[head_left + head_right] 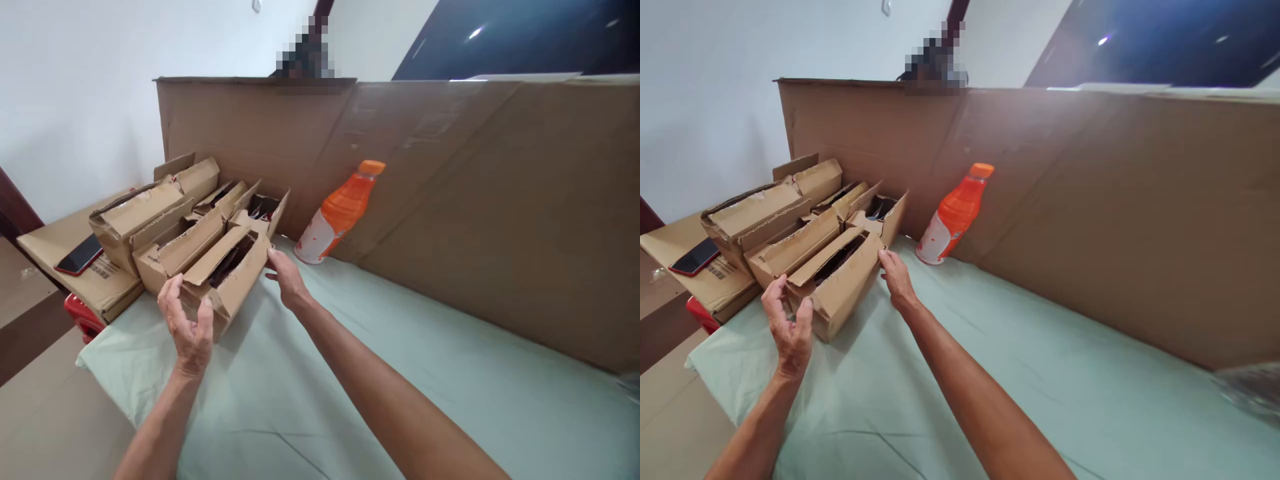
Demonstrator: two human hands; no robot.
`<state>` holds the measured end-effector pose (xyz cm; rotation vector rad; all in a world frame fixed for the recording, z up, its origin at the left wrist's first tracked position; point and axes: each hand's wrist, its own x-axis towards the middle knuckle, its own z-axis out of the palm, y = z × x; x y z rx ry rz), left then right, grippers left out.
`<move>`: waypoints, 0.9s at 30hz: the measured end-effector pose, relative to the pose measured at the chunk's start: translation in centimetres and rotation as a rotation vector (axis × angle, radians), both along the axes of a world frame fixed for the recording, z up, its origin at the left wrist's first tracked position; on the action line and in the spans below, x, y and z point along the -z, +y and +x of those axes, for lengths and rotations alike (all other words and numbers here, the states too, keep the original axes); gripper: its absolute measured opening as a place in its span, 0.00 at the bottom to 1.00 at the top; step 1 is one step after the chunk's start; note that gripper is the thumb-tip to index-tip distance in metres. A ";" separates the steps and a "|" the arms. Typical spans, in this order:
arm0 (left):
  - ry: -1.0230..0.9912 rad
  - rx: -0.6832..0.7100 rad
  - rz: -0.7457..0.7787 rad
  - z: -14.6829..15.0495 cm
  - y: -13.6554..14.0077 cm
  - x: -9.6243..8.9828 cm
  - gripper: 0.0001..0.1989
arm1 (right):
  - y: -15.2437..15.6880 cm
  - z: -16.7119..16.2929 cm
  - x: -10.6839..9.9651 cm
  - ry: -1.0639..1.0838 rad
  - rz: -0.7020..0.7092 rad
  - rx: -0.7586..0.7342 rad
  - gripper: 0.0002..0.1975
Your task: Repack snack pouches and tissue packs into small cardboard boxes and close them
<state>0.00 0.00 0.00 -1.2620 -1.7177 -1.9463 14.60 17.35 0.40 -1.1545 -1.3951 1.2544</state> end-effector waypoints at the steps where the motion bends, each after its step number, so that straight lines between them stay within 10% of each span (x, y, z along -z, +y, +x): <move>1: -0.002 -0.017 0.008 -0.1 -0.1 -0.1 0.22 | -0.6 0.3 -0.1 -0.011 0.008 -0.017 0.33; 7: -0.030 0.022 0.006 -0.2 -0.8 -0.9 0.13 | -4.2 3.0 -1.4 -0.091 0.121 -0.019 0.31; 11: -0.097 0.049 0.010 -0.5 -0.7 -1.2 0.08 | -5.3 3.5 -5.2 -0.231 0.472 -0.016 0.28; 15: -0.156 0.073 0.026 -0.8 -0.6 -1.2 0.07 | -6.8 2.3 -10.1 -0.479 0.795 -0.364 0.23; 19: -0.208 0.080 0.028 -0.8 -0.6 -1.1 0.07 | -8.4 2.7 -13.1 -0.666 0.817 -0.713 0.22; 27: -0.304 0.117 0.031 -0.8 -0.7 -0.9 0.11 | -6.5 3.3 -11.0 -0.917 0.836 -0.671 0.15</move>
